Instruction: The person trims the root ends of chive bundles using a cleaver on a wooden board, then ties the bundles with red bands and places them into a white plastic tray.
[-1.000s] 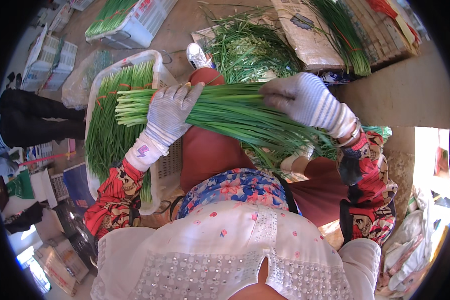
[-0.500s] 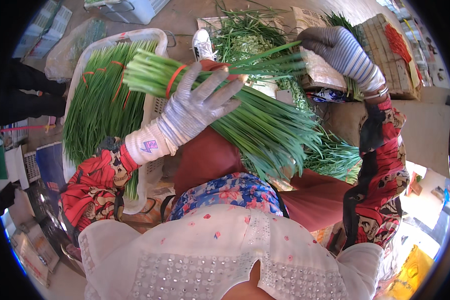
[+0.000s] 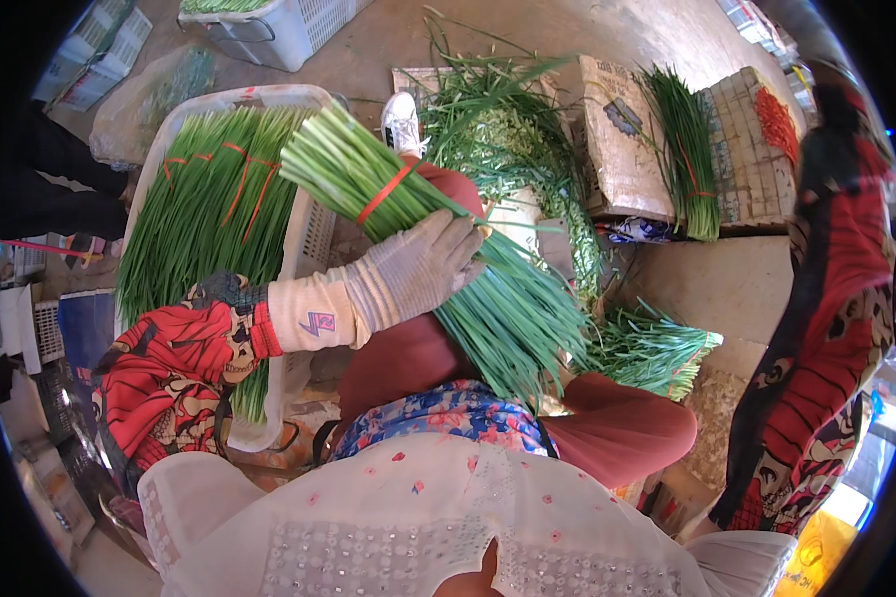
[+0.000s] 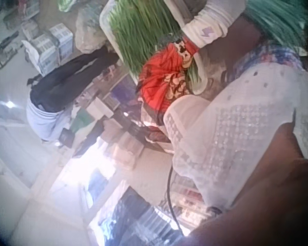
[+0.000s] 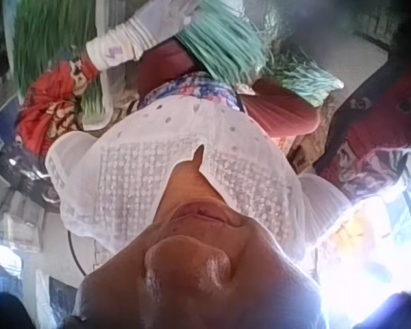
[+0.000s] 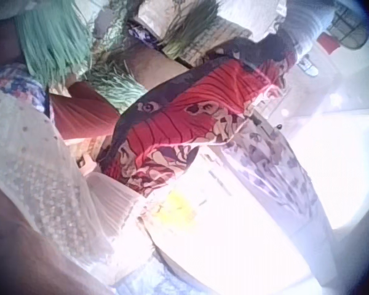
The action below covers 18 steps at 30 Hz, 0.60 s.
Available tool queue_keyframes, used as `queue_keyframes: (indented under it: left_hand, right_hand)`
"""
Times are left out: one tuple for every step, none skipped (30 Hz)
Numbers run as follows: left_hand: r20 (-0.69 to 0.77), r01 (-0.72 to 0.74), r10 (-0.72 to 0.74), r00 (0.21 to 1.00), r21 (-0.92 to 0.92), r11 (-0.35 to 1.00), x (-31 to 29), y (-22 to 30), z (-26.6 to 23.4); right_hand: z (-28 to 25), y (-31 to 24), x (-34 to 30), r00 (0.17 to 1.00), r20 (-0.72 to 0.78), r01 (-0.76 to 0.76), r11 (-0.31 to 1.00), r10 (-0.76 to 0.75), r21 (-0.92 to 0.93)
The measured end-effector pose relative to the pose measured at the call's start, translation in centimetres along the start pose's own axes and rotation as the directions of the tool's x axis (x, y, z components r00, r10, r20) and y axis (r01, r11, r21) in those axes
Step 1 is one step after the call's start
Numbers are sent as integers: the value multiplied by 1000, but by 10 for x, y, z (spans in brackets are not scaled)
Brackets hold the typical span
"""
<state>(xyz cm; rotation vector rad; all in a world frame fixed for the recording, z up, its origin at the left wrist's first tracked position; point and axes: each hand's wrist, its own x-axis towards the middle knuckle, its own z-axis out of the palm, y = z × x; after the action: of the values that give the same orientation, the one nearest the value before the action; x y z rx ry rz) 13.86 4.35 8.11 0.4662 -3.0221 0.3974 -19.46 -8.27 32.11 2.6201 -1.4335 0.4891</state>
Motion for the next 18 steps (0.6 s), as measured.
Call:
queue_keyframes:
  left_hand:
    - [-15, -20, 20, 1000, 4, 1000, -1, -2, 0]
    - [-32, -18, 19, 999, 18, 1000, -1, -1, -2]
    - [-44, -15, 15, 999, 1, 1000, 0, -2, -2]
    - [-56, -7, 6, 998, -15, 1000, 0, -4, -3]
    - [-72, -7, 5, 997, -33, 999, 3, -6, -2]
    - [-87, -6, 4, 996, -26, 1000, 3, -10, -3]
    - [-95, 6, -7, 995, -8, 1000, 1, -12, -2]
    - [-71, 33, -32, 997, 15, 999, -9, -13, -3]
    - [-71, 45, -44, 996, 20, 999, -1, -10, -4]
    - [-41, 50, -49, 998, 34, 998, -10, -12, -4]
    - [-152, 45, -36, 988, 58, 997, -13, -14, -1]
    - [-264, 34, -10, 965, 85, 996, -10, -17, 3]
    - [-335, 62, 9, 942, 199, 978, -8, -18, 7]
    - [-353, 43, 36, 935, 213, 976, -4, -21, 10]
    - [-355, 89, -13, 935, 197, 976, -3, -25, 12]
    - [-364, 131, -59, 929, 177, 975, 1, -26, 10]
    - [-227, 94, -87, 970, 21, 995, 2, -30, -6]
    - [-8, 65, -66, 998, -69, 995, 10, -36, -22]
  right_hand:
    - [-11, -4, -10, 998, -63, -29, 999, 29, 16]
    - [-25, -10, -26, 990, -123, -65, 997, 70, 39]
    - [-39, -17, -43, 977, -180, -102, 993, 112, 60]
    - [-51, -25, -61, 961, -227, -138, 986, 156, 91]
    - [-60, -33, -83, 945, -253, -182, 975, 209, 129]
    - [-66, -41, -107, 925, -264, -232, 956, 274, 181]
    - [-67, -46, -130, 906, -257, -279, 931, 337, 236]
    - [-56, -47, -151, 894, -206, -325, 892, 398, 314]
    - [-64, -57, -180, 872, -113, -418, 845, 477, 334]
    - [-52, -56, -206, 854, -1, -476, 784, 520, 399]
    - [-52, -57, -243, 838, 173, -540, 740, 517, 402]
    - [-47, -68, -261, 831, 262, -556, 726, 490, 405]
    - [-34, -71, -285, 853, 254, -509, 619, 456, 598]
    - [-22, -75, -308, 874, 244, -442, 477, 420, 760]
    - [-29, -71, -312, 859, 421, -510, 551, 291, 660]
    - [-33, -68, -321, 831, 515, -538, 539, 210, 649]
    - [-37, -79, -323, 730, 614, -674, 467, 300, 572]
    - [-29, -74, -347, 793, 568, -592, 494, 219, 636]
